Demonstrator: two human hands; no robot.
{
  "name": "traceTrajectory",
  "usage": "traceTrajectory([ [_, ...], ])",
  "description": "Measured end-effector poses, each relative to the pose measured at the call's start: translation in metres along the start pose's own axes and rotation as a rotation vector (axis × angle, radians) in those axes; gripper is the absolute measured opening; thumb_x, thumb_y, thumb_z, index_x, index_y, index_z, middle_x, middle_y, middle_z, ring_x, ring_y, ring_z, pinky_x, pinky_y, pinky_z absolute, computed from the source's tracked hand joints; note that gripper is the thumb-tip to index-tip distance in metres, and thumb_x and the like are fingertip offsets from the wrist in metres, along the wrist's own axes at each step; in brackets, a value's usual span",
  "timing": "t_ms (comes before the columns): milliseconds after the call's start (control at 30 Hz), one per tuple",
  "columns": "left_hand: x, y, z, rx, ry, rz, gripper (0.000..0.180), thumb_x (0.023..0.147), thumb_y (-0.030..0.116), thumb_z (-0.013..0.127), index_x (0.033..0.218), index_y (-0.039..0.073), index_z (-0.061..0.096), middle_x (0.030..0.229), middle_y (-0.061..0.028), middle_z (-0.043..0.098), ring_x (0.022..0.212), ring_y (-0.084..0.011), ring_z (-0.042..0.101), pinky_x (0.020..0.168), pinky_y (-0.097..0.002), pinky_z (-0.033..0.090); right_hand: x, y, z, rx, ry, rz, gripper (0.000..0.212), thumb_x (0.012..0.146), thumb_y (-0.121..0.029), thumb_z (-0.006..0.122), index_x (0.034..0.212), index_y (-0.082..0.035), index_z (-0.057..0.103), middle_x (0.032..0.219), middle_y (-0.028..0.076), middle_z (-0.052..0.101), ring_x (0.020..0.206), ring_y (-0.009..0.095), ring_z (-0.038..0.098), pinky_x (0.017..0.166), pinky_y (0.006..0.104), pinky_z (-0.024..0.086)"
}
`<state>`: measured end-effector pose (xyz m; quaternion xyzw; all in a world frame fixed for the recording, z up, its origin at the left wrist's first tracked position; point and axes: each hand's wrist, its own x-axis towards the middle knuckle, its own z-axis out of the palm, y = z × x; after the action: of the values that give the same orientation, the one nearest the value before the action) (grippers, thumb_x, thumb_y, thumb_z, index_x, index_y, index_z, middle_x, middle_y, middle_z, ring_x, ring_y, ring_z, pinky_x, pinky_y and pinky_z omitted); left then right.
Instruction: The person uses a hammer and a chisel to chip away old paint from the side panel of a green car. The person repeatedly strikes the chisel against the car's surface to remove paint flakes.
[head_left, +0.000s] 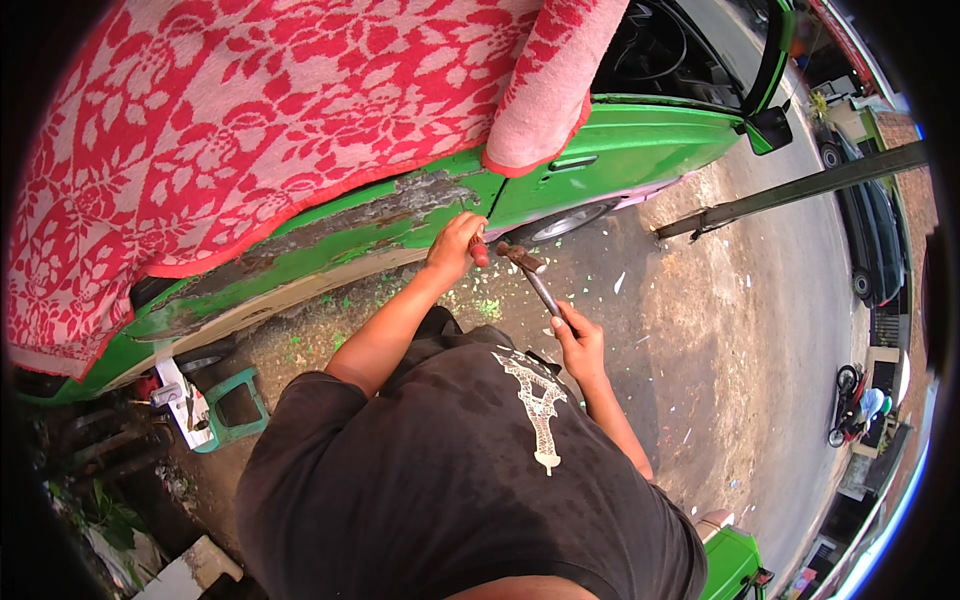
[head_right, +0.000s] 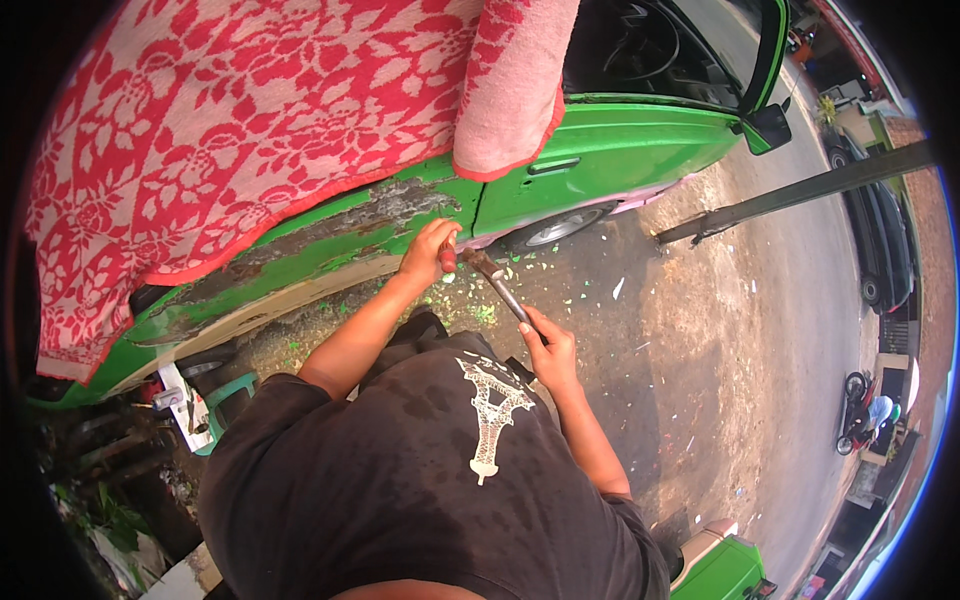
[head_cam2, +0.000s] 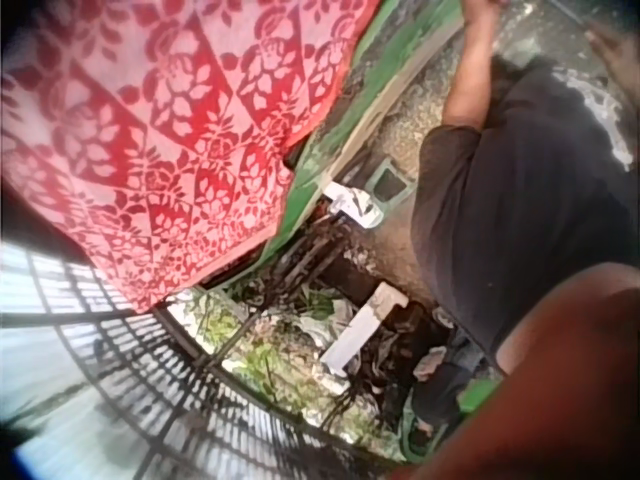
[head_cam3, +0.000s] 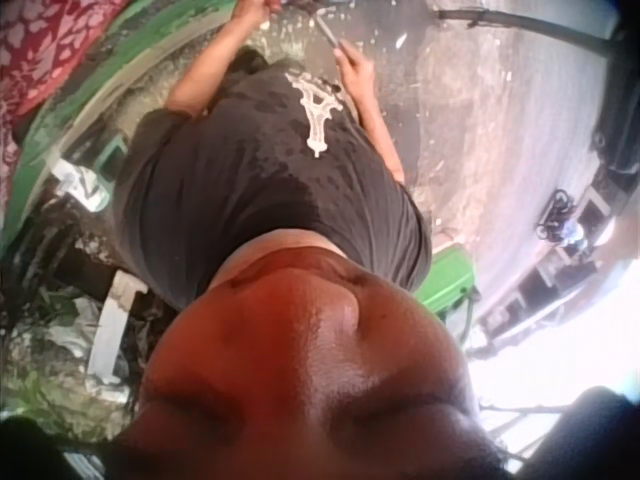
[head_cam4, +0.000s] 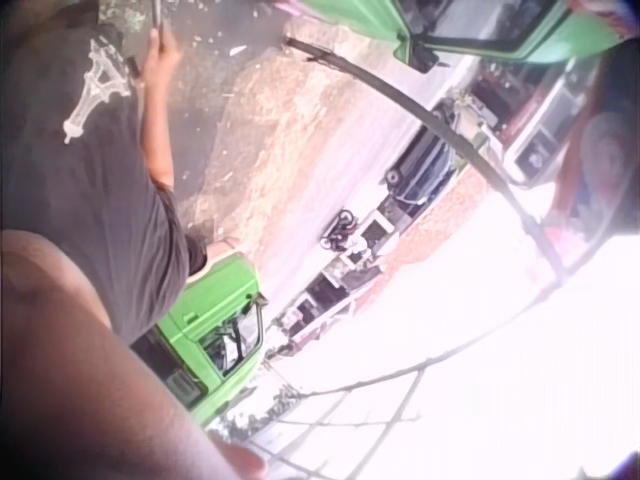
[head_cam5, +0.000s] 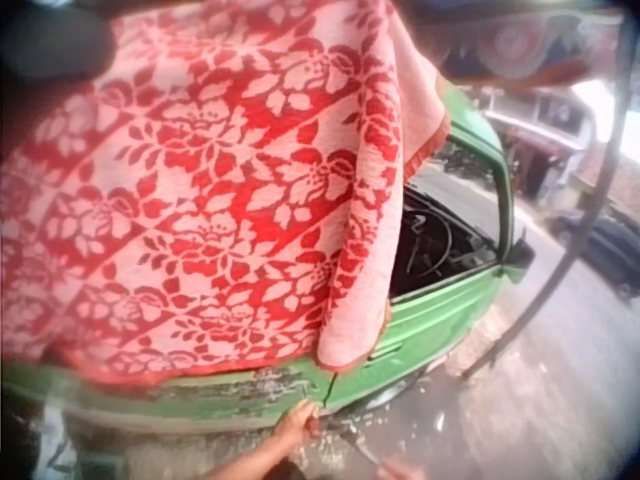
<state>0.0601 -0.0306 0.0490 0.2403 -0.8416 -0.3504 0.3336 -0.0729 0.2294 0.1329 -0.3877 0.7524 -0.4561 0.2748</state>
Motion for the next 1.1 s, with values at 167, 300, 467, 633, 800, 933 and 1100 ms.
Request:
traceTrajectory([
  [167,0.004,0.005,-0.008,0.039,-0.07,-0.001,0.035,0.072,-0.01,0.06,0.104,0.004,0.059,0.087,-0.0111,0.058,0.085,-0.0323,0.058,0.075,-0.0398,0.047,0.001,0.001,0.001,0.079,0.036,0.044,0.032,0.091,-0.013,0.067,0.12,-0.002,0.065,0.078,0.006,0.066,0.07,0.009,0.059,0.067,0.026,0.048],
  [300,0.012,0.002,-0.01,0.049,-0.163,-0.016,0.037,0.071,-0.011,0.06,0.104,0.005,0.059,0.087,-0.0109,0.059,0.086,-0.0324,0.059,0.075,-0.0399,0.047,0.002,0.001,0.002,0.073,0.075,0.018,0.031,0.091,-0.012,0.066,0.12,-0.001,0.065,0.079,0.007,0.066,0.07,0.011,0.06,0.067,0.0266,0.049],
  [467,0.021,0.0,-0.016,0.027,-0.248,-0.102,0.039,0.069,-0.012,0.061,0.104,0.005,0.06,0.088,-0.0107,0.059,0.084,-0.0313,0.06,0.074,-0.0397,0.048,0.001,-0.011,0.004,-0.025,0.15,-0.331,0.03,0.092,-0.008,0.064,0.121,-0.001,0.065,0.087,0.012,0.068,0.071,0.018,0.063,0.066,0.0295,0.05],
  [633,0.025,0.002,-0.02,0.06,-0.252,-0.041,0.039,0.068,-0.012,0.061,0.103,0.006,0.061,0.086,-0.0098,0.059,0.082,-0.0295,0.06,0.072,-0.0386,0.048,0.003,-0.003,0.019,-0.065,0.242,-0.547,0.03,0.091,-0.005,0.063,0.121,-0.004,0.065,0.085,0.016,0.066,0.067,0.027,0.062,0.063,0.034,0.05],
  [800,0.019,-0.002,-0.018,0.036,-0.253,-0.029,0.039,0.068,-0.012,0.059,0.102,0.007,0.061,0.083,-0.0091,0.058,0.082,-0.0294,0.06,0.072,-0.0392,0.047,0.007,0.01,0.017,-0.254,0.032,-0.158,0.032,0.092,-0.006,0.061,0.124,-0.004,0.064,0.082,0.015,0.065,0.069,0.028,0.064,0.067,0.0364,0.051],
  [933,0.023,0.002,-0.017,0.038,-0.249,-0.067,0.04,0.068,-0.014,0.058,0.102,0.007,0.061,0.083,-0.0085,0.058,0.082,-0.0298,0.059,0.072,-0.0401,0.047,-0.015,0.003,0.016,0.009,0.207,-0.36,0.028,0.093,-0.003,0.059,0.12,0.006,0.063,0.101,0.018,0.07,0.081,0.023,0.068,0.078,0.0324,0.052],
  [1100,0.036,-0.002,-0.011,0.058,-0.267,-0.217,0.027,0.075,-0.007,0.058,0.099,0.005,0.062,0.088,-0.0145,0.064,0.087,-0.0341,0.062,0.075,-0.0413,0.047,0.003,-0.01,0.021,-0.152,0.122,-0.378,0.032,0.092,-0.003,0.06,0.123,0.0,0.063,0.095,0.019,0.069,0.074,0.029,0.067,0.069,0.034,0.052],
])
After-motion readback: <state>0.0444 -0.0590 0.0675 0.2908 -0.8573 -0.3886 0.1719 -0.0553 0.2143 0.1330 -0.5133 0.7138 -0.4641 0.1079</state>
